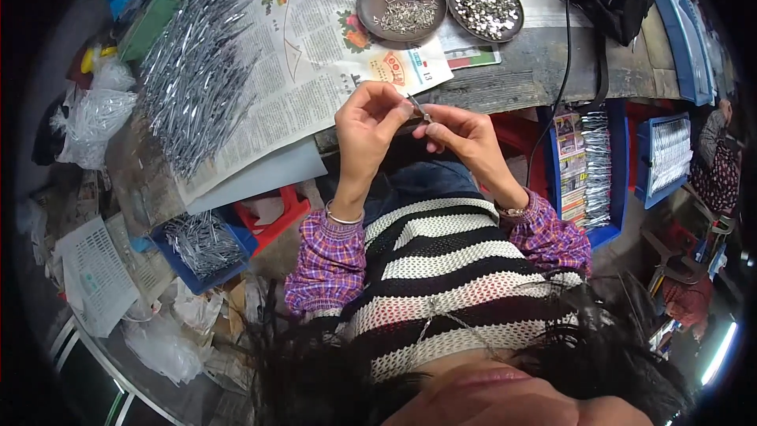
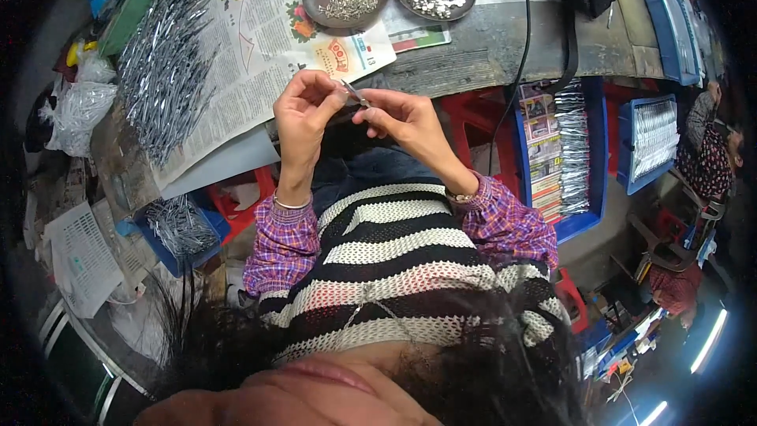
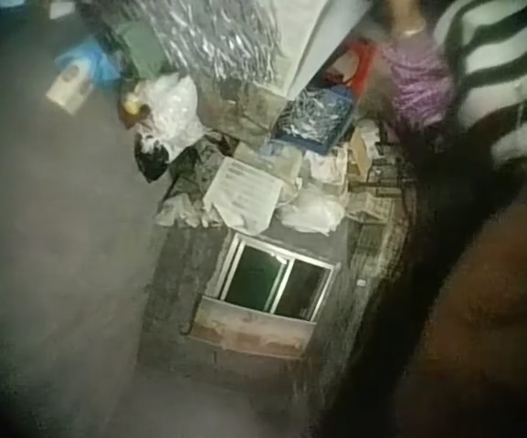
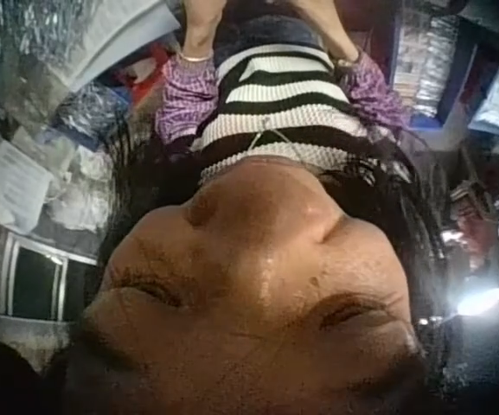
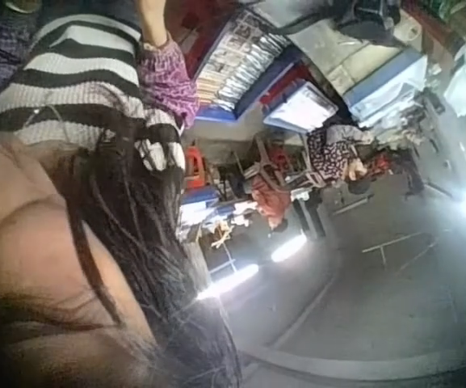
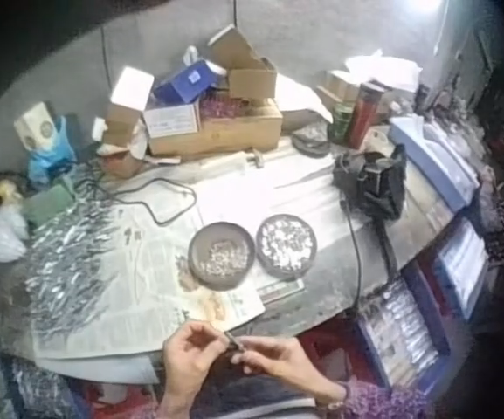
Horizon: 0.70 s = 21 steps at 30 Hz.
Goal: Manually assembling small metal components by inserting pins into bases at a workbench.
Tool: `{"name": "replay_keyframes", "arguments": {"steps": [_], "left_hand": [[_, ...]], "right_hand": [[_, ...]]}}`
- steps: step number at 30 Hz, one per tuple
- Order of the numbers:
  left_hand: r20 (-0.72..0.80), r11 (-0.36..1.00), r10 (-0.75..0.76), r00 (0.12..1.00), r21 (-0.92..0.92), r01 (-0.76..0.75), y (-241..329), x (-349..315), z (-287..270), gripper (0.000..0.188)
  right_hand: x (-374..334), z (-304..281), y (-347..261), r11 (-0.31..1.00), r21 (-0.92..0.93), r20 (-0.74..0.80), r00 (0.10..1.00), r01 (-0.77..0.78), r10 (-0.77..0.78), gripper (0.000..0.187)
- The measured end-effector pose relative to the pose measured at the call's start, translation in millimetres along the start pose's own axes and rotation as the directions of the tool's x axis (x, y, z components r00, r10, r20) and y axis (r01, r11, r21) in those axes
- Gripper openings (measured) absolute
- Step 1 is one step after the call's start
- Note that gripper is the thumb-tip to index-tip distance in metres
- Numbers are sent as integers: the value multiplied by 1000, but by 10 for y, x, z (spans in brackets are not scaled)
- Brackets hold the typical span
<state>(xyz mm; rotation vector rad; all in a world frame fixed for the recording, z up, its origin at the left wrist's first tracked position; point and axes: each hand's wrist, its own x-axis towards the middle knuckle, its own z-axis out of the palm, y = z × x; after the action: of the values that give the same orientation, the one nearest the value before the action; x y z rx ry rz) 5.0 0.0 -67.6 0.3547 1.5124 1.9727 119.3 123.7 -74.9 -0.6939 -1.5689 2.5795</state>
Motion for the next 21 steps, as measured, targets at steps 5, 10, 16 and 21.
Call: {"name": "replay_keyframes", "arguments": {"steps": [5, 10, 16, 21], "left_hand": [[2, 1000, 3, 1000, -22, -3, -17, 22, -49, 14], [4, 1000, 25, 1000, 1, -25, -59, 18, -46, 16], [-49, 992, 56, 997, 118, -50, -72, -24, 20, 19], [10, 1000, 23, 1000, 20, -23, -22, 19, 103, 22]], "right_hand": [[8, 44, 5, 999, -28, -11, 1000, -19, 19, 32], [-9, 58, 13, 999, -43, -33, 999, 14, -16, 30], [-29, 42, 17, 894, -382, -92, 953, 234, -289, 26], [-54, -110, -123, 999, 10, 40, 998, -43, 42, 30]]}}
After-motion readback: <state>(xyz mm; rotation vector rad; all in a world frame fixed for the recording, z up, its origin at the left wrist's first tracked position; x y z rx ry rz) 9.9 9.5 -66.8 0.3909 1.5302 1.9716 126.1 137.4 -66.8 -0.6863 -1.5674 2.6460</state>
